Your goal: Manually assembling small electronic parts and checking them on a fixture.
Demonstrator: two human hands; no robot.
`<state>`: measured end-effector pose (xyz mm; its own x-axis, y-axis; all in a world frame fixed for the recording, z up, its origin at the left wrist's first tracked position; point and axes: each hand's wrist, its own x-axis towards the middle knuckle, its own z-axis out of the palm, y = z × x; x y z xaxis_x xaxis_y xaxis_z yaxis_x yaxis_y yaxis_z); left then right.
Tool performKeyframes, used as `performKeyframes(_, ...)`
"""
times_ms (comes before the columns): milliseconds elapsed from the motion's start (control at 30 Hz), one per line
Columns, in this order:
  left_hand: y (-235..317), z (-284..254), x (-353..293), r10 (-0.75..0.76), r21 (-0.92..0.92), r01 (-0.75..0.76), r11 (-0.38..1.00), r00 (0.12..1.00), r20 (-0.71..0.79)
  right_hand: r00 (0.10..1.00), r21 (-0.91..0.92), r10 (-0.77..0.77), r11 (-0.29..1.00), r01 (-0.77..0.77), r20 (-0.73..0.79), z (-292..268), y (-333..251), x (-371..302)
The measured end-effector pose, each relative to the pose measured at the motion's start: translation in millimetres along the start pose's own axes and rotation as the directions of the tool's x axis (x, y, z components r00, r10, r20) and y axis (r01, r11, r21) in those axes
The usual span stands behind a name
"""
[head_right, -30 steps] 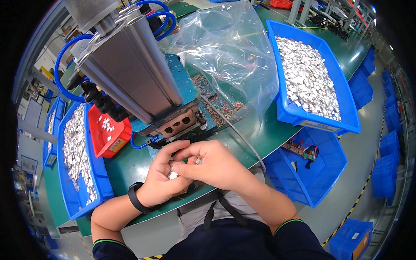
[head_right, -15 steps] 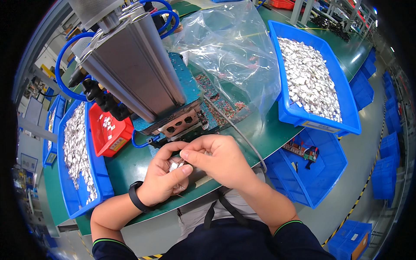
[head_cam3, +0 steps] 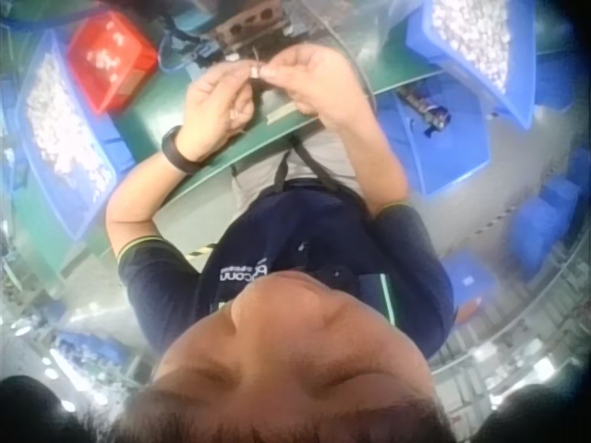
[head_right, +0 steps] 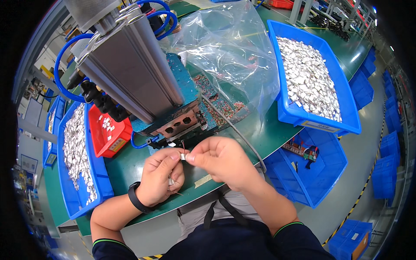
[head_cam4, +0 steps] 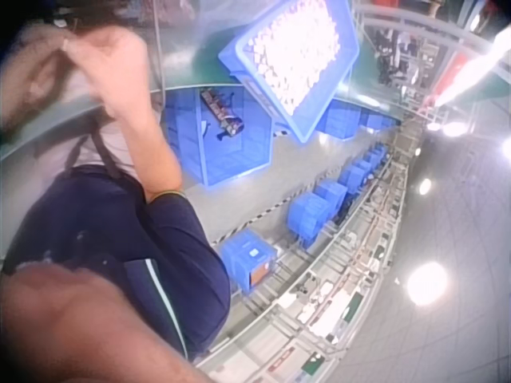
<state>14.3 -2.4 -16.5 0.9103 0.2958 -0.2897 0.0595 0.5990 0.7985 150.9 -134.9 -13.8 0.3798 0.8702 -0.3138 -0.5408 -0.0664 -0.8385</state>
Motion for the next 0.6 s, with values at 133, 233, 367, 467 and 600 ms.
performKeyframes(133, -3.2, -2.7, 0.9, 0.054, -0.001, -0.054, 0.999, 0.999, -0.007, 0.999, -0.022, 0.001, 1.0, 0.0, 0.053, 8.0, 9.1, -1.6)
performKeyframes(233, -1.1, -0.7, 0.5, 0.057, -0.017, -0.057, 0.998, 0.998, -0.016, 0.997, -0.043, -0.078, 0.996, 0.078, 0.019, 13.5, 10.7, 0.0)
performKeyframes(367, -1.1, -0.9, 0.9, 0.068, -0.071, -0.067, 0.995, 0.998, 0.016, 0.966, -0.131, -0.253, 0.961, 0.243, -0.06, 15.0, 12.2, 2.5)
performKeyframes(467, -0.8, 0.4, -0.1, 0.064, -0.062, -0.064, 0.996, 0.998, -0.002, 0.966, -0.104, -0.246, 0.966, 0.238, -0.077, 14.2, 9.3, 5.0)
performKeyframes(600, -2.7, 0.3, 0.6, 0.073, -0.009, -0.073, 0.997, 0.997, -0.026, 0.989, 0.016, -0.128, 0.992, 0.129, -0.068, 13.7, 5.1, 9.0)
